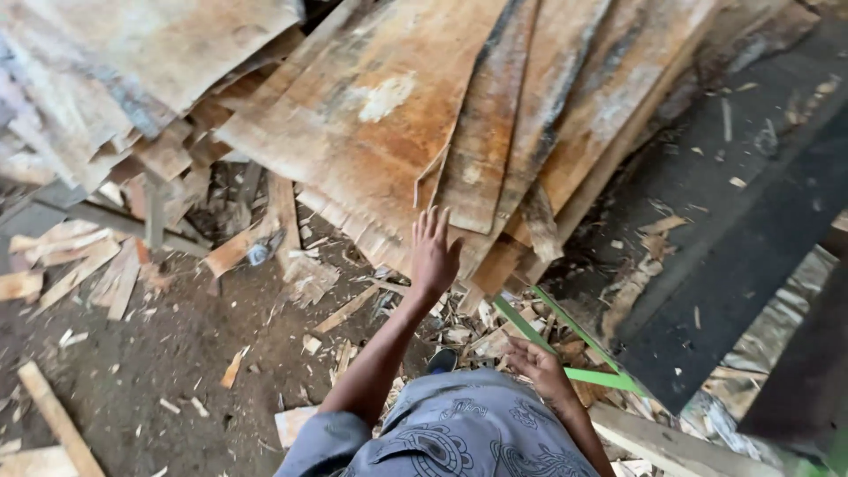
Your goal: Trimming thin wood sheets using a manual guillotine cutter in a workshop.
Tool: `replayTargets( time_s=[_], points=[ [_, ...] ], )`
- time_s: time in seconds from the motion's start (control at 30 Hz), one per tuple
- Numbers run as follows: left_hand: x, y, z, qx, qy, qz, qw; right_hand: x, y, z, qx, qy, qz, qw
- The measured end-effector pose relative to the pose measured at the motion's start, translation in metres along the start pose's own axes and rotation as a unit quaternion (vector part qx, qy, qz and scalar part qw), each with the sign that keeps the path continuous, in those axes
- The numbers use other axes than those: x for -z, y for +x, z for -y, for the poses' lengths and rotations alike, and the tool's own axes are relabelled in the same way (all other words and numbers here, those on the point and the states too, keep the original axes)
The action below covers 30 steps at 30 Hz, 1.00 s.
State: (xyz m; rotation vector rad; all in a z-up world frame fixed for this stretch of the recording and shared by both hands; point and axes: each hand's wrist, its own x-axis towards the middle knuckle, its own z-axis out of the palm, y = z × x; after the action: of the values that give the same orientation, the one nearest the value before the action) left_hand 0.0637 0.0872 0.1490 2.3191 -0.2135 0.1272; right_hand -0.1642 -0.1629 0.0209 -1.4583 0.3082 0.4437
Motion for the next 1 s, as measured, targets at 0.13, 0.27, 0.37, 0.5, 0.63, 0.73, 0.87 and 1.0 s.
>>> replayTargets(
  time_s=[0.13, 0.27, 0.37, 0.5, 0.63, 0.73, 0.87, 1.0],
  points=[
    [-0.039, 0.036, -0.010, -0.046, 0.107, 0.035, 0.993, 0.017, -0.026, -0.027, -0.016, 0.007, -0.065, 0.998],
    [-0.055, 0.057, -0.039, 0.017, 0.189, 0.079, 0.979, 0.042, -0.049, -0.070, -0.062, 0.030, -0.114, 0.991],
    [-0.059, 0.067, -0.051, 0.030, 0.192, 0.084, 0.977, 0.042, -0.079, -0.082, -0.090, 0.069, -0.140, 0.984],
    [-0.076, 0.084, -0.038, 0.045, 0.175, 0.067, 0.981, 0.051, -0.094, -0.124, -0.105, 0.087, -0.151, 0.979],
    [-0.078, 0.091, -0.033, 0.045, 0.209, 0.061, 0.975, 0.063, -0.101, -0.144, -0.056, 0.085, -0.109, 0.989],
    [-0.081, 0.096, -0.031, 0.043, 0.229, 0.081, 0.969, 0.054, -0.110, -0.126, -0.073, 0.077, -0.157, 0.982],
    [-0.059, 0.099, -0.053, 0.068, 0.202, 0.137, 0.967, 0.057, -0.117, -0.124, -0.079, 0.111, -0.195, 0.971],
    [-0.053, 0.099, -0.049, 0.029, 0.236, 0.076, 0.968, 0.052, -0.134, -0.101, -0.121, 0.066, -0.208, 0.968]
  ],
)
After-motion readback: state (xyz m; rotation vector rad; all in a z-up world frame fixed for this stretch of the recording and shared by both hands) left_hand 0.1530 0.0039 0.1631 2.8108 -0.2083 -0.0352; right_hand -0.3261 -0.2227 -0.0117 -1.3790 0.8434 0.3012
